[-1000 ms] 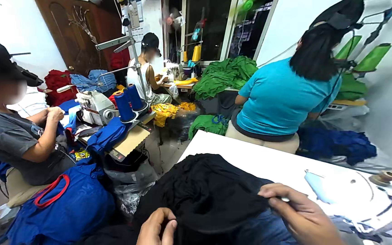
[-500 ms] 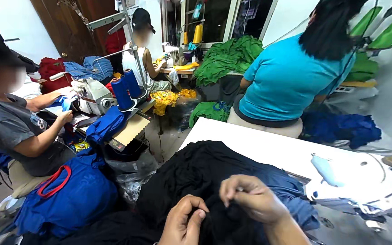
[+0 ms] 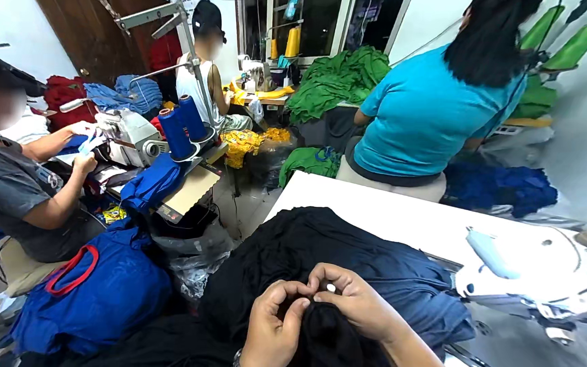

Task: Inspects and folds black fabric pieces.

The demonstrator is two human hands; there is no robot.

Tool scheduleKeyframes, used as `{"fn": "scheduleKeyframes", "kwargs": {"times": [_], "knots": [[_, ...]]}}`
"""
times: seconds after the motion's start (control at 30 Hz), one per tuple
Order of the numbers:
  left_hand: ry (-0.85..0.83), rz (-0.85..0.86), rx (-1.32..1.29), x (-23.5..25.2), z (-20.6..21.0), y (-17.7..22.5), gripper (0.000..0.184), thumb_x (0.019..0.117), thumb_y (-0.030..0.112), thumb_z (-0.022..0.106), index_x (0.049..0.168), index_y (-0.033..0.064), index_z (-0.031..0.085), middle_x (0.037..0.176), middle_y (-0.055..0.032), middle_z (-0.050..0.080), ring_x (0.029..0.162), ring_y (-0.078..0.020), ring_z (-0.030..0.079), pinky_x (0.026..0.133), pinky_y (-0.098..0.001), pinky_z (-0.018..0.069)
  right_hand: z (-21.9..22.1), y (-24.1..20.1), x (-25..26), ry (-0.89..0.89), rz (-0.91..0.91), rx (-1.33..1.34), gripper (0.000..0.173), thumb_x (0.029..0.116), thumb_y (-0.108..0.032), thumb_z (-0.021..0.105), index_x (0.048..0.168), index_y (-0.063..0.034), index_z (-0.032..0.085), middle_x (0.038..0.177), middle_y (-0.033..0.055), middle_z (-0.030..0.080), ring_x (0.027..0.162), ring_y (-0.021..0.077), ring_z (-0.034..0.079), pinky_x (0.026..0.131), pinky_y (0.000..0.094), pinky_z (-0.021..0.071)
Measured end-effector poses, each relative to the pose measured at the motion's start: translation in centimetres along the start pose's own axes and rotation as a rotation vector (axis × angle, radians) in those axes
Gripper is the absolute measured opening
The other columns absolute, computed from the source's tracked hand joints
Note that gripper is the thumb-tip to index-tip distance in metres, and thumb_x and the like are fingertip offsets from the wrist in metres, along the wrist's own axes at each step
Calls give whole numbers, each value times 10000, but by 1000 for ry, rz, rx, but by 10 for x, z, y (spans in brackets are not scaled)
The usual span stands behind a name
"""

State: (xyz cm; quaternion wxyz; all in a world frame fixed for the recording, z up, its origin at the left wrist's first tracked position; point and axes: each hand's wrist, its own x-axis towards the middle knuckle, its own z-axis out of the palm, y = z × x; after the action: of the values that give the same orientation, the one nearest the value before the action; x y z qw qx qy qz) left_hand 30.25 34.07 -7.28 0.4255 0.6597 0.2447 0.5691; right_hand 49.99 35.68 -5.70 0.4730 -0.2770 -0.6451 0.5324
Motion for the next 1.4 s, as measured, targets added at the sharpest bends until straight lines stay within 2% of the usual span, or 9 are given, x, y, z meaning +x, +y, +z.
{"fn": "scheduleKeyframes", "kwargs": {"times": [0.2,0.4,0.47,0.57,0.7,0.87,1.07,1.2,1.4], "knots": [[56,13,93,0,2,-2,119,947,13,669,1028,5,757,1030,-84,751,1001,-162,714,913,-310,602,6,4,-4,75,51,48,83,938,-32,650,976,-102,670,898,-22,679,830,42,648,756,209,557],[150,-117,207,-1,5,-8,156,991,50,554,1056,11,690,1034,-69,703,1023,-122,666,925,-280,561,13,-16,-15,497,-8,-381,75,939,-198,703,1000,-158,719,904,-32,712,761,78,666,672,247,578],[211,-125,221,0,3,-10,156,987,56,541,1059,15,673,1036,-68,688,1004,-107,662,907,-264,564,9,-36,-31,461,-101,-530,163,939,-328,724,1036,-198,737,938,-78,692,752,6,628,641,174,544],[232,-85,215,2,1,-10,157,981,48,539,1057,7,671,1080,-80,683,1053,-134,658,940,-287,566,25,-48,-50,293,-100,-786,358,881,-444,794,1139,-196,768,1018,54,607,802,51,547,643,194,482],[258,31,168,3,1,-10,148,993,34,515,1010,-11,655,1170,-144,715,1157,-241,679,1000,-386,577,40,-39,-60,350,-92,-824,145,943,-293,736,951,-151,765,1037,82,579,946,72,560,786,171,497],[313,80,35,0,3,-9,149,1025,59,488,1001,-29,605,1165,-209,715,1133,-318,693,985,-428,583,33,-51,-73,495,-115,-634,153,952,-218,722,935,-66,726,1087,58,671,1010,53,622,835,187,542],[232,-49,-361,-1,22,-5,213,1087,105,410,1067,-51,554,1166,-277,694,1150,-375,686,1023,-473,555,45,-31,-75,776,-96,-271,77,875,-30,725,917,-88,697,921,-7,714,636,52,639,516,212,556],[228,-148,-488,-2,24,-4,235,1103,117,374,1112,-35,553,1050,-219,724,1035,-318,733,979,-468,585,49,-20,-71,889,-134,-165,195,816,46,746,902,-97,644,826,-2,715,592,67,639,485,216,543],[115,-281,-544,-1,24,1,273,1077,74,331,1058,29,599,830,-37,635,804,-140,648,830,-334,562,55,-22,-70,822,-171,-318,313,870,37,693,1145,-75,595,948,-38,726,827,50,697,696,206,596]]}}
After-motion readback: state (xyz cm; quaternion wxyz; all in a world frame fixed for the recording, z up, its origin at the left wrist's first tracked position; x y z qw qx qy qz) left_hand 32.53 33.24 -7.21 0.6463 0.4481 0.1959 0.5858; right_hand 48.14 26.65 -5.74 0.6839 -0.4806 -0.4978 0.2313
